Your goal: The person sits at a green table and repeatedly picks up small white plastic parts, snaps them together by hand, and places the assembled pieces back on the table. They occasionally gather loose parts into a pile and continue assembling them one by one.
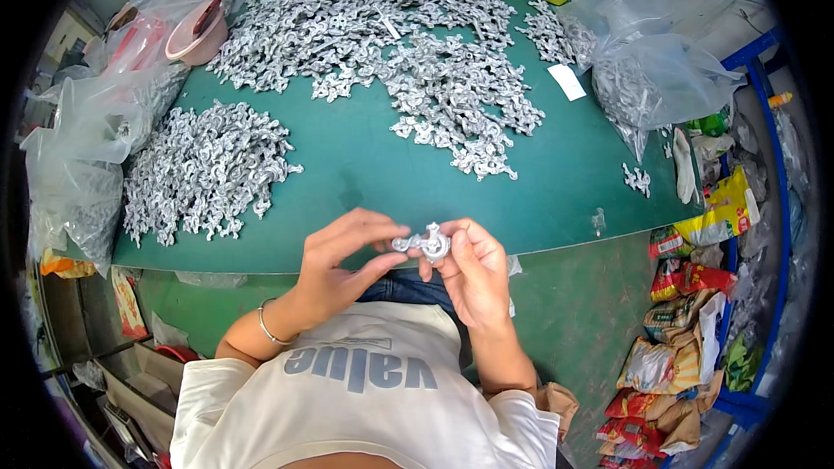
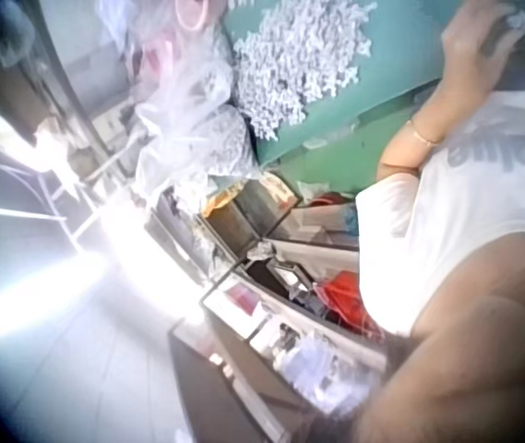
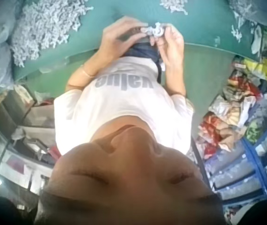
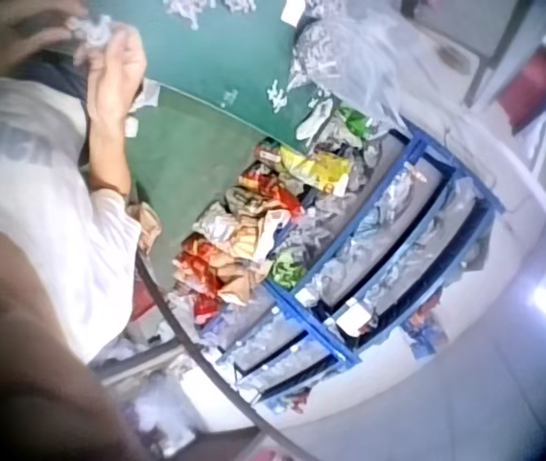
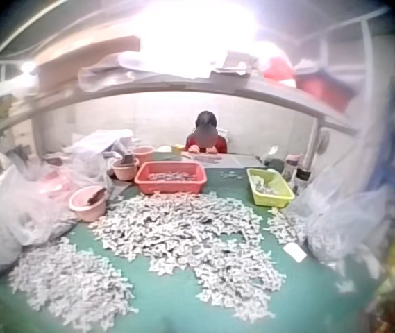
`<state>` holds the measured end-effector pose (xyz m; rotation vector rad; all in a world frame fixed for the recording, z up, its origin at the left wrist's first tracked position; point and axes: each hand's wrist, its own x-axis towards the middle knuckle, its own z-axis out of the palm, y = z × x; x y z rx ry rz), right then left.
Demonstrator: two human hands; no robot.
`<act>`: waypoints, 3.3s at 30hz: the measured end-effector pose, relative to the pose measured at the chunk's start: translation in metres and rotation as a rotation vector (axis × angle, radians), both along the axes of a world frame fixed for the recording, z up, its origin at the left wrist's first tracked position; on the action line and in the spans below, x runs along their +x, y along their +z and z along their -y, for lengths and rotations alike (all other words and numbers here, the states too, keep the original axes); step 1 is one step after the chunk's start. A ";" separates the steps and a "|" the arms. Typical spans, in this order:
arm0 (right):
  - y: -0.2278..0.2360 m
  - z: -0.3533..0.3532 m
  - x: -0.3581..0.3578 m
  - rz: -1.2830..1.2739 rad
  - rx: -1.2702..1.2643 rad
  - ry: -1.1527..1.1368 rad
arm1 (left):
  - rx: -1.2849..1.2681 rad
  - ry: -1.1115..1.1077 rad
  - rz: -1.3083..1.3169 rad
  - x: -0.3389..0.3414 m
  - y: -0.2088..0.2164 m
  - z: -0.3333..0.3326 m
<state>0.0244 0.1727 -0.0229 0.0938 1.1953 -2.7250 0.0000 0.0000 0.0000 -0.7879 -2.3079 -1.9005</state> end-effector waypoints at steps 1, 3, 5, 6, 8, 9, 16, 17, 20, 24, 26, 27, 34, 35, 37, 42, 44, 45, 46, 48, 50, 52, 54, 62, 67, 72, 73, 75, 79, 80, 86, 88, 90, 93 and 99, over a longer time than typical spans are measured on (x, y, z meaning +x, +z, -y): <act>0.002 0.001 0.001 -0.020 0.014 -0.017 | 0.028 0.017 -0.009 0.001 0.000 -0.003; 0.004 0.005 0.004 -0.051 0.086 -0.062 | 0.048 0.023 -0.019 0.004 0.000 -0.003; 0.006 0.010 0.008 -0.073 0.204 -0.115 | 0.032 0.000 -0.019 0.008 0.002 0.000; 0.007 0.009 0.008 -0.085 0.227 -0.119 | 0.044 0.005 -0.003 0.009 0.002 0.000; 0.009 0.009 0.009 -0.108 0.274 -0.125 | 0.067 0.017 0.028 0.011 0.001 -0.001; 0.010 0.008 0.010 -0.102 0.285 -0.128 | 0.072 0.022 0.030 0.011 0.002 -0.002; -0.008 -0.018 -0.014 -0.124 0.748 -0.240 | -0.211 0.400 -0.244 -0.005 -0.010 0.022; -0.013 -0.027 -0.022 -0.111 0.922 -0.331 | -0.269 0.494 -0.268 -0.012 -0.019 0.037; -0.031 -0.056 -0.039 -0.092 1.343 -0.441 | -0.582 0.734 -0.293 -0.017 -0.047 0.084; -0.036 -0.061 -0.059 -0.403 1.926 -0.556 | -0.690 0.808 -0.219 -0.008 -0.060 0.096; -0.048 -0.066 -0.060 -0.328 2.005 -0.503 | -0.688 0.814 -0.238 -0.008 -0.059 0.091; -0.049 -0.068 -0.062 -0.300 2.044 -0.473 | -0.698 0.807 -0.212 -0.006 -0.058 0.088; -0.045 -0.071 -0.039 -0.148 1.281 -0.548 | -0.696 0.703 -0.108 -0.003 -0.050 0.070; -0.041 -0.065 -0.033 -0.080 1.021 -0.479 | -0.642 0.661 -0.135 -0.003 -0.048 0.064; -0.019 -0.042 -0.022 -0.080 0.835 -0.355 | -0.537 0.577 -0.191 -0.002 -0.038 0.047; -0.001 -0.005 0.002 -0.194 0.869 -0.359 | 0.050 0.078 0.212 -0.001 -0.015 0.005; 0.003 0.004 0.005 -0.296 0.959 -0.379 | 0.292 -0.026 0.440 0.001 -0.012 -0.008; 0.006 0.004 0.004 -0.447 1.071 -0.427 | 0.373 -0.050 0.517 0.002 -0.010 -0.010; 0.009 0.005 0.003 -0.600 1.179 -0.474 | 0.453 -0.075 0.593 0.003 -0.009 -0.011; 0.010 0.008 0.002 -0.845 1.271 -0.556 | 0.537 -0.118 0.674 0.003 -0.009 -0.010; 0.012 0.007 0.004 -0.907 1.341 -0.568 | 0.543 -0.153 0.683 0.002 -0.012 -0.007; 0.013 0.006 0.007 -0.951 1.384 -0.569 | 0.569 -0.189 0.670 0.002 -0.009 -0.004; 0.014 0.004 0.009 -0.975 1.342 -0.548 | 0.586 -0.214 0.688 0.003 -0.007 -0.002; 0.018 0.005 0.011 -0.975 1.255 -0.535 | 0.633 -0.244 0.708 0.005 -0.005 0.001; 0.016 0.005 0.011 -0.980 1.239 -0.532 | 0.635 -0.265 0.663 0.005 -0.006 0.001; 0.015 0.005 0.012 -0.977 1.224 -0.543 | 0.644 -0.296 0.616 0.004 -0.009 0.001; 0.015 0.005 0.012 -0.973 1.214 -0.544 | 0.644 -0.298 0.601 0.004 -0.009 0.001; 0.015 0.005 0.013 -0.948 1.174 -0.525 | 0.662 -0.299 0.618 0.004 -0.008 0.000; 0.010 0.002 0.019 -0.899 1.061 -0.514 | 0.681 -0.322 0.679 0.001 -0.001 -0.001; 0.010 0.001 0.020 -0.896 1.050 -0.515 | 0.673 -0.335 0.677 0.000 0.000 -0.001; 0.008 0.004 0.024 -0.905 0.995 -0.516 | 0.603 -0.351 0.703 -0.004 0.003 0.001; 0.010 0.004 0.025 -0.904 0.995 -0.507 | 0.593 -0.362 0.759 -0.005 0.006 0.002; 0.010 0.004 0.027 -0.910 1.003 -0.513 | 0.591 -0.374 0.807 -0.005 0.006 0.002; 0.008 0.006 0.030 -0.917 1.025 -0.558 | 0.643 -0.386 0.873 -0.005 0.007 -0.001; 0.005 0.010 0.032 -0.937 1.070 -0.574 | 0.707 -0.383 0.791 0.011 0.012 -0.009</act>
